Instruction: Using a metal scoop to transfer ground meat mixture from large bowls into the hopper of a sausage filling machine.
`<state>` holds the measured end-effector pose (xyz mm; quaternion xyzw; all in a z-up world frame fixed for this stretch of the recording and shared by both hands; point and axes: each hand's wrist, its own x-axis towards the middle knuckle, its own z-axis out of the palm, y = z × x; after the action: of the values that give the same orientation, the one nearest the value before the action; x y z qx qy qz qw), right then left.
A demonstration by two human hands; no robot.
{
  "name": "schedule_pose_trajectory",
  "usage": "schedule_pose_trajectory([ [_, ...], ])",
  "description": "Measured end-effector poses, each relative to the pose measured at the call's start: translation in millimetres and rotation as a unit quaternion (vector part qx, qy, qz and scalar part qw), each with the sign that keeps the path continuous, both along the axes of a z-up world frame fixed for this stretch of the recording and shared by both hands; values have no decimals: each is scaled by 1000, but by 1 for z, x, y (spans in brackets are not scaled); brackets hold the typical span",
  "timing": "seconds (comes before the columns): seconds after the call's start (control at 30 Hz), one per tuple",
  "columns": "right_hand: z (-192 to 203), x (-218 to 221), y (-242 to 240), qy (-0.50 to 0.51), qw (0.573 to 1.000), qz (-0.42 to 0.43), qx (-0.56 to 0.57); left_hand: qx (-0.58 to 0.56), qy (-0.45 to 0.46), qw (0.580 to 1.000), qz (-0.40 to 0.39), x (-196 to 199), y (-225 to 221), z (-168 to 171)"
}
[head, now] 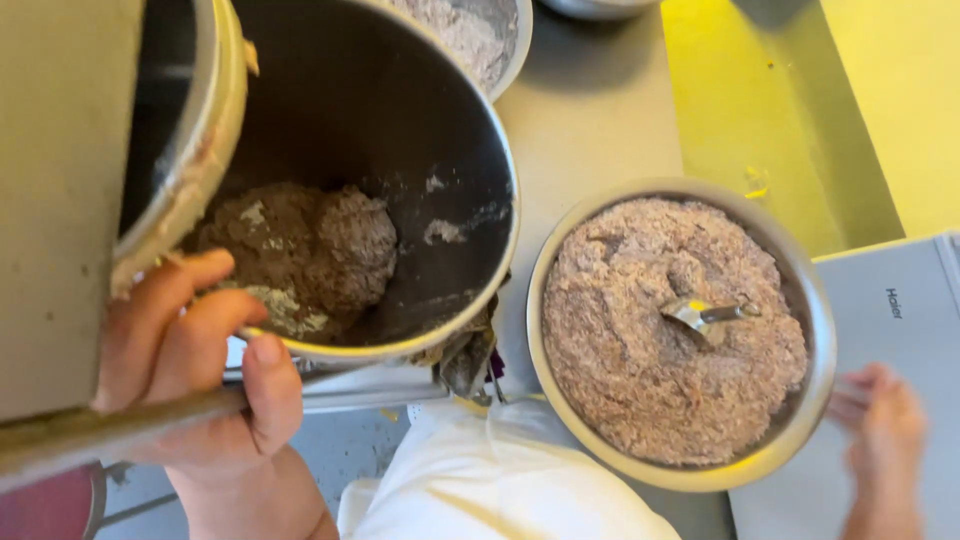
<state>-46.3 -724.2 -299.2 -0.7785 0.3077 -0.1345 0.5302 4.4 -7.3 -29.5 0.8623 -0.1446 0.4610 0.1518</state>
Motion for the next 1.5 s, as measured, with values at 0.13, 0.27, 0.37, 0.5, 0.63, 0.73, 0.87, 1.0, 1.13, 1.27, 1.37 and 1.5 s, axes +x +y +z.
schedule_pose_trajectory([
  [0.13, -54, -26, 57, -48, 979, -150, 128, -4, 13, 1000, 5, -2, -4, 7],
  [0.27, -35, -4, 89, -89, 986, -123, 69, -4, -19, 1000, 6, 1, -6, 11],
  [0.37, -37, 3, 105, -80, 987, -128, 46, 5, -31, 999, 11, 4, -8, 10],
  [0.5, -32, 53, 149, -128, 979, -84, 133, 10, -52, 998, 21, 5, -7, 6],
  [0.63, -36, 84, 175, -120, 984, -51, 126, 20, -63, 997, 36, 1, -9, 7],
  [0.73, -34, 122, 199, -146, 973, 7, 177, 3, -49, 999, 17, 4, -10, 12],
  [0.87, -51, 154, 167, -63, 996, 65, 0, 12, -70, 997, 35, 3, -12, 13],
  [1.0, 94, 146, 257, -250, 809, 210, -489, 28, -69, 995, 60, 2, -10, 15],
  [1.13, 211, 138, 399, -399, 620, 396, -548, 37, -78, 995, 38, -1, -12, 21],
  [1.27, 203, 174, 419, 102, 220, 418, -875, 44, -77, 993, 72, -1, -10, 22],
  [1.37, 162, 186, 385, 199, 260, 440, -836, 43, -82, 994, 66, -1, -6, 22],
  [1.5, 101, 178, 321, -20, 392, 380, -838, 41, -37, 996, 74, -6, -9, 21],
])
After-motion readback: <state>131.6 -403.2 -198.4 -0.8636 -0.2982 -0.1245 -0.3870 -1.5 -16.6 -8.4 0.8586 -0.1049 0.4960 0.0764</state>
